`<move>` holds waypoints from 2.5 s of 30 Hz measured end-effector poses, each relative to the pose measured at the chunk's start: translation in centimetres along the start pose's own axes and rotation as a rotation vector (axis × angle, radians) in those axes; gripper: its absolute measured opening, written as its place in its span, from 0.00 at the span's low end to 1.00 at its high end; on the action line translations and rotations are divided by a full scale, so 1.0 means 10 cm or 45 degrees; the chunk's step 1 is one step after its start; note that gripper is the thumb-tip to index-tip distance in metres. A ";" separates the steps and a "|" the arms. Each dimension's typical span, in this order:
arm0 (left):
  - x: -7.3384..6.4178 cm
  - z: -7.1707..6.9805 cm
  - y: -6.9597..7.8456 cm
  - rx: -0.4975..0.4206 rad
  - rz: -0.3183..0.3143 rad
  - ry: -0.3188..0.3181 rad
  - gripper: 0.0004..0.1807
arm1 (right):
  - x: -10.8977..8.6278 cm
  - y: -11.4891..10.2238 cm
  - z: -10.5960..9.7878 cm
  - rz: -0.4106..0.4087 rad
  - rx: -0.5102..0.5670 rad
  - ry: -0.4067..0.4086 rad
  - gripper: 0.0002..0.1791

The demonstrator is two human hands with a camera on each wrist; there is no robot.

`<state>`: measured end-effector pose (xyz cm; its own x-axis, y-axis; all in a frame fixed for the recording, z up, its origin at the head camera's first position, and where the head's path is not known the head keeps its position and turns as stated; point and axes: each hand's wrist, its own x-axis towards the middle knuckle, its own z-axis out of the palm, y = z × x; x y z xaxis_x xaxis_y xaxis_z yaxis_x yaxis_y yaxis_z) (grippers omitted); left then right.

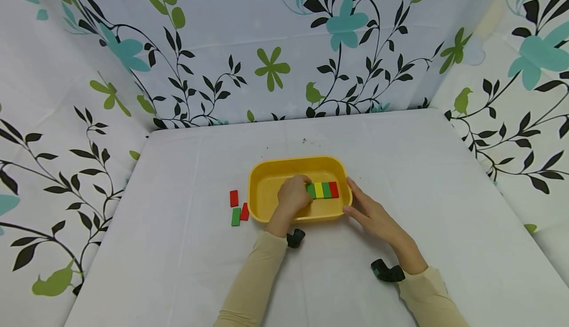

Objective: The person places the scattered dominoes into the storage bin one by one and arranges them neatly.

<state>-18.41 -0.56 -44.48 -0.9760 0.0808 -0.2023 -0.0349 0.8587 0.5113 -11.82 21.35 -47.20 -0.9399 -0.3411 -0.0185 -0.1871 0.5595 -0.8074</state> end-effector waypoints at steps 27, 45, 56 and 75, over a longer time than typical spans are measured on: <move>-0.02 0.00 0.01 -0.015 -0.002 -0.032 0.35 | 0.00 0.00 -0.01 -0.006 -0.007 0.007 0.42; -0.30 -0.41 0.02 -0.558 0.539 0.369 0.40 | -0.02 -0.02 0.00 -0.016 0.010 0.013 0.42; -0.51 -0.99 -0.43 -0.664 0.606 0.597 0.39 | -0.01 0.00 0.00 -0.019 0.001 0.014 0.42; -0.53 -1.30 -1.72 -0.812 0.124 0.548 0.41 | -0.02 0.01 0.00 -0.023 -0.020 0.028 0.42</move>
<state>-15.44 -22.36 -41.35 -0.9741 -0.1748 0.1437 0.0655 0.3900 0.9185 -11.65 21.43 -47.25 -0.9422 -0.3349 0.0092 -0.2087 0.5652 -0.7981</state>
